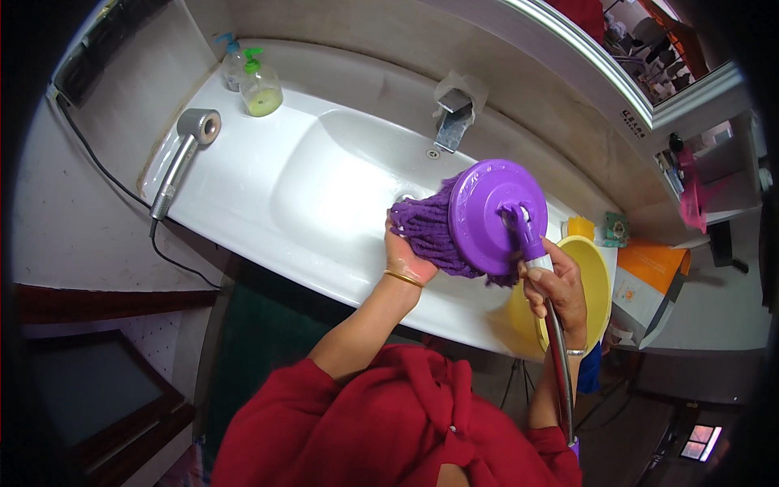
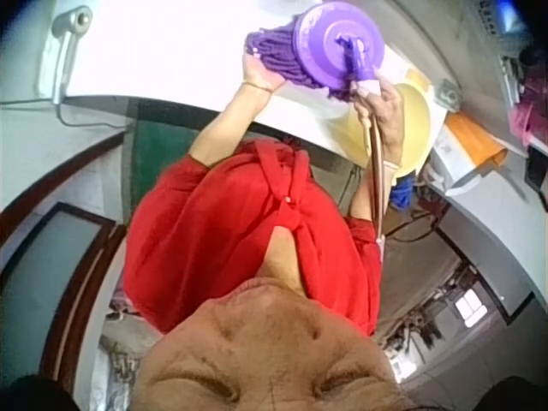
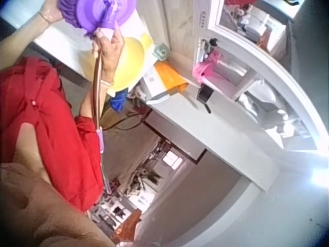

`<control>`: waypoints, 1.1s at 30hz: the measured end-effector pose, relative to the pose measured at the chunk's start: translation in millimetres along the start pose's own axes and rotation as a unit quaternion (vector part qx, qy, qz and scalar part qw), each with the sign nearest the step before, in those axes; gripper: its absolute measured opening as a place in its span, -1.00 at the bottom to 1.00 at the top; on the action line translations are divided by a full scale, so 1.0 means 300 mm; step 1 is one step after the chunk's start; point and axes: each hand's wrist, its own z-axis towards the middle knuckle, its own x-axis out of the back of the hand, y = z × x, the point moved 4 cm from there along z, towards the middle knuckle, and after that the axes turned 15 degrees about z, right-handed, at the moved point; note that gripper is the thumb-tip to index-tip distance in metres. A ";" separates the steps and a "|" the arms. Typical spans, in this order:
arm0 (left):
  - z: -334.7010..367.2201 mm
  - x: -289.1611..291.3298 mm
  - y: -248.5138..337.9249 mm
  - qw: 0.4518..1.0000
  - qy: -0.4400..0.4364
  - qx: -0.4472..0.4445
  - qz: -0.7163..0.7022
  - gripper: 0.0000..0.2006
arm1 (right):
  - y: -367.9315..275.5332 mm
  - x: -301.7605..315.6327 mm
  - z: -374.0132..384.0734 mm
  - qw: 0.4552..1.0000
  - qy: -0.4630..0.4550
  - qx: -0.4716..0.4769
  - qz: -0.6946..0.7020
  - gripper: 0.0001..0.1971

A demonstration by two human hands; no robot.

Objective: The person is washing a purple mop head in a bathroom sink.

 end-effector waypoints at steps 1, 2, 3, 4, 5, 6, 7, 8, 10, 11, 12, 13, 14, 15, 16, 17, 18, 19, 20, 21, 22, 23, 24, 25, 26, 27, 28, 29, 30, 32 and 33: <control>-0.021 -0.015 0.008 1.000 0.000 0.001 0.000 -0.42 | -0.008 0.001 -0.002 1.000 0.004 0.004 -0.004 -0.50; -0.045 -0.023 0.013 0.997 0.070 0.016 0.003 -0.40 | -0.011 0.007 0.000 1.000 0.009 0.007 -0.009 -0.51; -0.068 -0.028 0.016 0.990 0.138 0.032 0.006 -0.37 | -0.013 0.011 -0.002 1.000 0.012 0.007 -0.009 -0.51; -0.077 -0.052 0.026 0.996 0.090 0.027 0.001 -0.34 | -0.018 0.010 0.003 1.000 0.014 0.011 0.003 -0.52; -0.075 -0.063 0.021 0.996 0.090 0.026 0.001 -0.34 | -0.022 0.010 0.006 1.000 0.016 0.015 0.015 -0.53; -0.063 -0.100 0.007 0.999 0.007 0.020 0.042 -0.31 | -0.023 0.008 0.008 1.000 0.015 0.020 0.017 -0.53; -0.062 -0.130 -0.006 0.994 -0.075 0.010 0.084 -0.28 | -0.016 -0.001 0.009 1.000 0.012 0.018 0.017 -0.53; -0.049 -0.140 -0.028 0.989 -0.073 0.031 0.128 -0.25 | -0.008 -0.012 0.011 1.000 0.003 0.014 0.010 -0.53; -0.030 -0.166 -0.027 0.982 -0.080 0.027 0.168 -0.24 | 0.000 -0.027 0.011 1.000 -0.003 0.012 0.004 -0.52; -0.020 -0.187 -0.026 0.974 -0.088 0.026 0.208 -0.23 | 0.004 -0.037 0.010 1.000 -0.014 0.000 0.008 -0.52; -0.016 -0.208 -0.014 0.976 -0.109 0.037 0.184 -0.21 | 0.006 -0.044 0.009 1.000 -0.026 -0.011 0.012 -0.51; -0.017 -0.221 -0.016 0.976 -0.109 0.039 0.183 -0.21 | 0.007 -0.045 0.009 1.000 -0.024 -0.012 0.012 -0.51; -0.017 -0.226 -0.018 0.975 -0.100 0.036 0.196 -0.20 | 0.008 -0.045 0.012 1.000 -0.023 -0.016 0.014 -0.51; -0.015 -0.225 -0.021 0.973 -0.090 0.033 0.209 -0.19 | 0.009 -0.044 0.013 0.999 -0.023 -0.021 0.015 -0.50; -0.003 -0.225 -0.029 0.980 -0.127 0.039 0.145 -0.33 | 0.010 -0.050 0.014 0.999 -0.023 -0.022 0.016 -0.50; 0.004 -0.215 -0.036 0.981 -0.126 0.038 0.145 -0.33 | 0.010 -0.058 0.015 0.999 -0.028 -0.019 0.009 -0.50; 0.009 -0.200 -0.038 0.975 -0.105 0.024 0.196 -0.41 | 0.010 -0.066 0.016 0.999 -0.033 -0.016 0.002 -0.50; 0.008 -0.195 -0.039 0.966 -0.084 0.012 0.244 -0.49 | 0.008 -0.069 0.016 0.999 -0.031 -0.018 0.002 -0.50; 0.017 -0.179 -0.044 0.967 -0.082 0.013 0.243 -0.49 | 0.008 -0.072 0.018 0.999 -0.027 -0.027 -0.011 -0.49; 0.030 -0.161 -0.055 0.977 -0.129 0.032 0.169 -0.53 | 0.010 -0.073 0.021 0.999 -0.023 -0.036 -0.024 -0.49; 0.035 -0.154 -0.059 0.979 -0.175 0.049 0.095 -0.57 | 0.013 -0.076 0.025 0.999 -0.024 -0.038 -0.024 -0.49; 0.043 -0.137 -0.061 0.979 -0.173 0.047 0.094 -0.57 | 0.016 -0.078 0.029 0.999 -0.025 -0.036 -0.024 -0.49; 0.046 -0.129 -0.068 0.976 -0.204 0.065 0.048 -0.55 | 0.019 -0.081 0.034 0.999 -0.026 -0.035 -0.023 -0.49; 0.033 -0.153 -0.064 0.968 -0.234 0.086 0.002 -0.54 | 0.024 -0.080 0.039 0.999 -0.024 -0.036 -0.023 -0.49; 0.023 -0.168 -0.059 0.969 -0.233 0.087 0.001 -0.54 | 0.028 -0.077 0.044 0.999 -0.021 -0.033 -0.024 -0.49; 0.018 -0.164 -0.056 0.978 -0.158 0.072 0.116 -0.54 | 0.031 -0.075 0.050 0.999 -0.017 -0.031 -0.025 -0.50; 0.006 -0.162 -0.043 0.969 -0.079 0.055 0.229 -0.54 | 0.034 -0.075 0.052 0.999 -0.017 -0.032 -0.025 -0.50; 0.010 -0.154 -0.040 0.969 -0.078 0.056 0.229 -0.54 | 0.036 -0.074 0.054 0.999 -0.017 -0.035 -0.024 -0.50; 0.019 -0.150 -0.040 0.973 -0.103 0.066 0.195 -0.54 | 0.038 -0.073 0.056 0.999 -0.017 -0.037 -0.022 -0.50; 0.023 -0.137 -0.037 0.976 -0.124 0.076 0.161 -0.55 | 0.041 -0.084 0.065 0.998 -0.024 -0.044 -0.025 -0.49; 0.022 -0.131 -0.034 0.976 -0.126 0.076 0.163 -0.55 | 0.045 -0.090 0.067 0.998 -0.030 -0.049 -0.029 -0.49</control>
